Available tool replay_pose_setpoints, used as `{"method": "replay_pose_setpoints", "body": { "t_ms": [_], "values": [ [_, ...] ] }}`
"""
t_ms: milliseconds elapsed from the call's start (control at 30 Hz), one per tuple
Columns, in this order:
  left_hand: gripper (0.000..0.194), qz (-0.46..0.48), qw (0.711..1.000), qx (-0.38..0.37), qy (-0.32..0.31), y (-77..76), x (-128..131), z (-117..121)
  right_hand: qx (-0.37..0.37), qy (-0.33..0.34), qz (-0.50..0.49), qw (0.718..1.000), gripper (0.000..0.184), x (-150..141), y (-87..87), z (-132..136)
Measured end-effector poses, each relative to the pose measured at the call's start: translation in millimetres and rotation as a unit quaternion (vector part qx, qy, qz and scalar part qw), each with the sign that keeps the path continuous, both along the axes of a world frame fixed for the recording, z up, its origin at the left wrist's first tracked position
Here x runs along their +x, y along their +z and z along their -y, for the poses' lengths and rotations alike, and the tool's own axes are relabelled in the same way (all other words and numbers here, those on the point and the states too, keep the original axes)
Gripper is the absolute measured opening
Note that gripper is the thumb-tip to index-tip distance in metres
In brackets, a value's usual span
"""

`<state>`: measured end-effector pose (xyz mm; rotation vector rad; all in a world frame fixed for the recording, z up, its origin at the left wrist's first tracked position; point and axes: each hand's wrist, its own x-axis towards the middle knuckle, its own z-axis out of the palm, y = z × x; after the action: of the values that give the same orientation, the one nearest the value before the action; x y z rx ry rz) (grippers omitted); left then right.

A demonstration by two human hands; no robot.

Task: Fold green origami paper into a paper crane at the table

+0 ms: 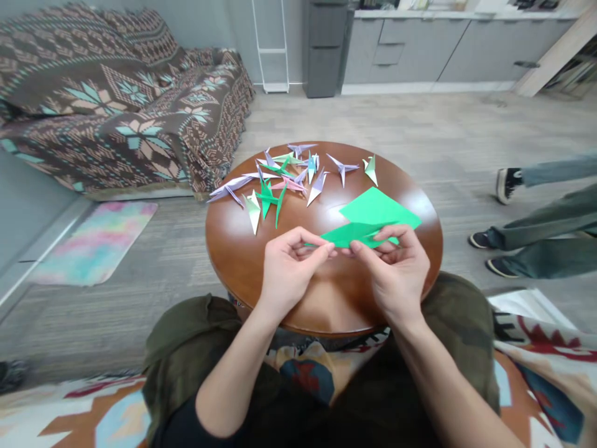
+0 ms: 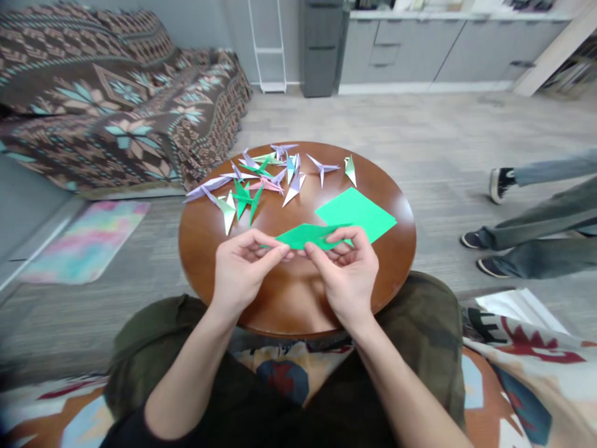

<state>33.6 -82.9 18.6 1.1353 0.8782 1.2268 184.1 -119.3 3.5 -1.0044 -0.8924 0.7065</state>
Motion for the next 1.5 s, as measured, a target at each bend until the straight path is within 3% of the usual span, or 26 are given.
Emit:
{"method": "replay_pose_setpoints", "body": {
  "t_ms": [100, 267, 433, 500, 633, 700, 900, 1200, 1333, 1500],
  "values": [
    [0.027, 0.021, 1.000, -0.001, 0.014, -1.1, 2, 0, 0.008, 0.019, -0.025, 0.999, 0.050, -2, -0.6, -1],
    [0.045, 0.134, 0.989, -0.064, 0.016, -9.0, 17, 5, -0.008, 0.003, -0.019, 1.000, 0.055, -7, -1.3, -2],
    [0.026, 0.175, 0.979, -0.106, -0.011, -12.8, 21, 3, -0.042, -0.018, 0.014, 0.999, 0.073, 2, 0.1, -5],
    [0.024, 0.148, 0.985, -0.093, -0.007, -13.7, 14, -2, -0.055, -0.008, 0.045, 0.997, 0.064, 12, 0.7, -7],
    [0.023, 0.090, 0.992, -0.075, -0.041, -16.5, 3, -8, -0.094, 0.086, 0.117, 0.985, 0.025, 29, -0.3, -9],
    [0.024, 0.089, 0.992, -0.071, -0.053, -17.6, 4, -8, -0.102, 0.099, 0.138, 0.980, 0.018, 30, -1.9, -8],
    [0.030, 0.056, 0.989, -0.100, -0.095, -19.4, 11, -4, -0.077, 0.029, 0.141, 0.987, 0.013, 16, -5.1, -6],
    [0.033, 0.019, 0.994, -0.092, -0.063, -18.1, 9, -6, -0.080, 0.016, 0.123, 0.989, 0.014, 10, -6.0, -5],
    [0.031, 0.008, 0.996, -0.069, -0.047, -17.7, 7, -6, -0.086, 0.074, 0.129, 0.985, 0.015, 12, -1.6, -4],
    [0.031, 0.039, 0.995, -0.078, -0.044, -18.8, 7, -7, -0.132, 0.167, 0.188, 0.959, 0.018, 20, 3.8, -3]
  ]
}}
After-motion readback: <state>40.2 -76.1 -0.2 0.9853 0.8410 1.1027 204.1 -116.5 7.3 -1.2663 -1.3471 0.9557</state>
